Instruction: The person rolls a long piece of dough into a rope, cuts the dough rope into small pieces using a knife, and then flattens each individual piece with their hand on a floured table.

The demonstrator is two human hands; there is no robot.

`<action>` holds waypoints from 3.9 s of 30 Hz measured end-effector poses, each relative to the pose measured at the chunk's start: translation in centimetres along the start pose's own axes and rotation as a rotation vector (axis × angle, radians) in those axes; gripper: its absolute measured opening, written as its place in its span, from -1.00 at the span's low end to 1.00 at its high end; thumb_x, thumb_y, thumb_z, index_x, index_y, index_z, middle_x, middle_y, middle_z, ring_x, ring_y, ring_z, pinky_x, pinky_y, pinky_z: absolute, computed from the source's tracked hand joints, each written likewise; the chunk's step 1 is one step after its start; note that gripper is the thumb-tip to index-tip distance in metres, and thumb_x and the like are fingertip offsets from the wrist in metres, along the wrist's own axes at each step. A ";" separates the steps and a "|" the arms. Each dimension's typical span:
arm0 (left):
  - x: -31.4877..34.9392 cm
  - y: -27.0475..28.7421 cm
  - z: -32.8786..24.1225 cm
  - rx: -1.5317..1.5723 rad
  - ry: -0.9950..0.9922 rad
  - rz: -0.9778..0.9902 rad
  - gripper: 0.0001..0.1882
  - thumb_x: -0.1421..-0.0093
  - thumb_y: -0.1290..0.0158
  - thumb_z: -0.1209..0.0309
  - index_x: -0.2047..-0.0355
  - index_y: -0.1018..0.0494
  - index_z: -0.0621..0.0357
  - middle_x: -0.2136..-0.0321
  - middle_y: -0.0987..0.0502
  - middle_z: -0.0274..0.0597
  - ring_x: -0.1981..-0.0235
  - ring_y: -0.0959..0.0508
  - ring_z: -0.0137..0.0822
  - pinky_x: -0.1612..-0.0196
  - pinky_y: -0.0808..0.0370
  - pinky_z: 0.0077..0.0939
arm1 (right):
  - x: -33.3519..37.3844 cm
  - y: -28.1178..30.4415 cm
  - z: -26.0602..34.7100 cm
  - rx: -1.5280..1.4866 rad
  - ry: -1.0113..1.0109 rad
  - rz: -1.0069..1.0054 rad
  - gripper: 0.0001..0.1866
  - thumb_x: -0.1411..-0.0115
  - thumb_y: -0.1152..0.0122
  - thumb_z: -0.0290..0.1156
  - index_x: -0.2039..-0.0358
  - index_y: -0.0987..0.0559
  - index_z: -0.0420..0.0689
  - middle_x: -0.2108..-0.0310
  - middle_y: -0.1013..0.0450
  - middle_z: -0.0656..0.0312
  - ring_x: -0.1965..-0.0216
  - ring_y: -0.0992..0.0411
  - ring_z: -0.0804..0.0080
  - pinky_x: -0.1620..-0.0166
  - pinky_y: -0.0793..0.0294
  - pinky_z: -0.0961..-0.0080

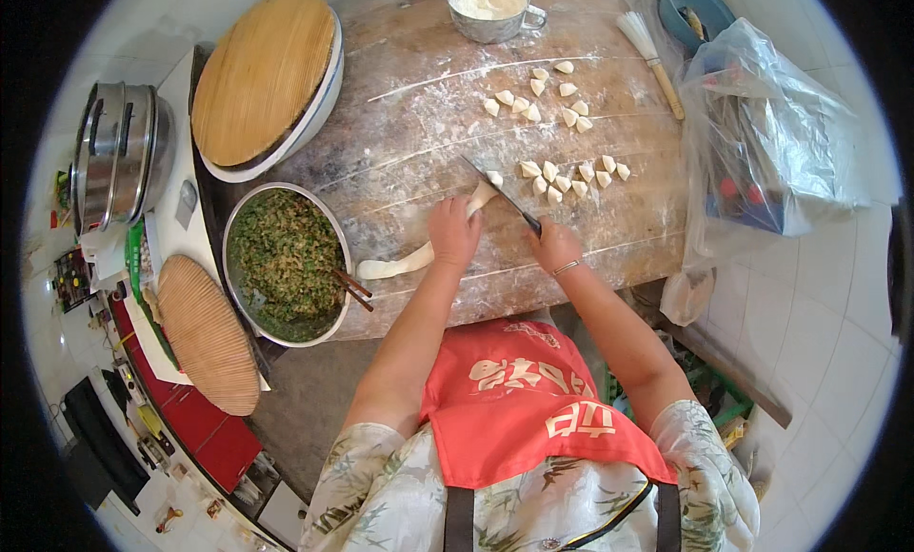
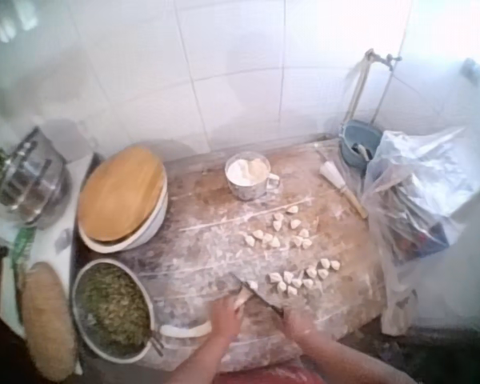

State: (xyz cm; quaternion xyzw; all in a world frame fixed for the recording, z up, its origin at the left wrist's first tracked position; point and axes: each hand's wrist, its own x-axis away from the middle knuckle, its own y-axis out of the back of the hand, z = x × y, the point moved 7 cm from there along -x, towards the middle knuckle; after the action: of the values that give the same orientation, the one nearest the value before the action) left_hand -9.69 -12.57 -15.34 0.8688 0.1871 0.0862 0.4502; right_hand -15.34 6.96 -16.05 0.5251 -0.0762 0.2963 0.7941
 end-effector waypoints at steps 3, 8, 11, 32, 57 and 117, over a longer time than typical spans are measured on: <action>-0.5 1.3 0.8 0.025 -0.023 -0.050 -0.69 -0.03 -0.17 0.33 0.20 -0.51 0.11 0.30 -0.46 -0.03 0.20 -0.44 0.00 0.13 -0.39 -0.18 | -0.1 0.8 -1.1 -0.109 -0.011 -0.086 -0.65 -0.13 -0.20 -0.11 0.47 -0.47 -0.19 0.55 -0.46 -0.15 0.44 -0.46 -0.15 0.39 -0.42 0.05; -0.5 1.1 1.6 -0.004 -0.030 -0.051 -0.70 -0.05 -0.16 0.31 0.21 -0.53 0.16 0.30 -0.47 -0.04 0.20 -0.44 -0.01 0.15 -0.40 -0.19 | 1.2 3.2 0.9 -0.127 0.167 -0.035 -0.63 -0.15 -0.18 -0.08 0.49 -0.44 -0.18 0.58 -0.45 -0.12 0.49 -0.45 -0.15 0.42 -0.40 0.02; -0.3 1.0 1.5 0.015 0.033 -0.031 -0.69 -0.06 -0.15 0.28 0.21 -0.53 0.18 0.30 -0.47 -0.03 0.20 -0.44 -0.01 0.15 -0.40 -0.19 | 1.9 3.1 1.3 -0.097 0.170 0.016 -0.62 -0.14 -0.18 -0.07 0.49 -0.44 -0.17 0.57 -0.45 -0.12 0.48 -0.45 -0.14 0.42 -0.40 0.03; 3.3 1.5 -0.3 0.042 -0.207 0.016 -0.66 0.04 -0.12 0.48 0.17 -0.46 0.10 0.29 -0.41 -0.09 0.21 -0.42 -0.04 0.16 -0.40 -0.17 | 3.5 3.3 1.8 -0.032 0.185 0.095 -0.60 -0.15 -0.18 -0.08 0.48 -0.47 -0.22 0.52 -0.47 -0.15 0.41 -0.46 -0.17 0.35 -0.43 0.03; -1.1 2.0 1.1 -0.020 0.022 -0.090 -0.81 -0.01 -0.14 0.40 0.33 -0.50 0.13 0.41 -0.46 -0.08 0.30 -0.47 -0.03 0.24 -0.41 -0.13 | -0.1 4.6 0.7 -0.129 0.125 -0.061 -0.59 -0.13 -0.22 -0.09 0.47 -0.47 -0.26 0.61 -0.42 -0.13 0.51 -0.43 -0.16 0.44 -0.38 0.07; 0.2 0.7 0.6 -0.013 0.076 -0.028 -0.70 -0.01 -0.18 0.29 0.23 -0.52 0.11 0.35 -0.48 -0.07 0.25 -0.47 -0.03 0.20 -0.43 -0.17 | -0.5 1.3 0.6 0.072 0.063 0.036 -0.63 -0.16 -0.14 -0.10 0.46 -0.49 -0.20 0.50 -0.49 -0.11 0.40 -0.49 -0.12 0.31 -0.46 0.05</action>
State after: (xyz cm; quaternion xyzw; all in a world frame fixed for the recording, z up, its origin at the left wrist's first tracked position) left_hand -9.14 -13.34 -15.16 0.8593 0.2158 0.1141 0.4494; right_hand -16.35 6.59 -14.92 0.5424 -0.0499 0.3297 0.7711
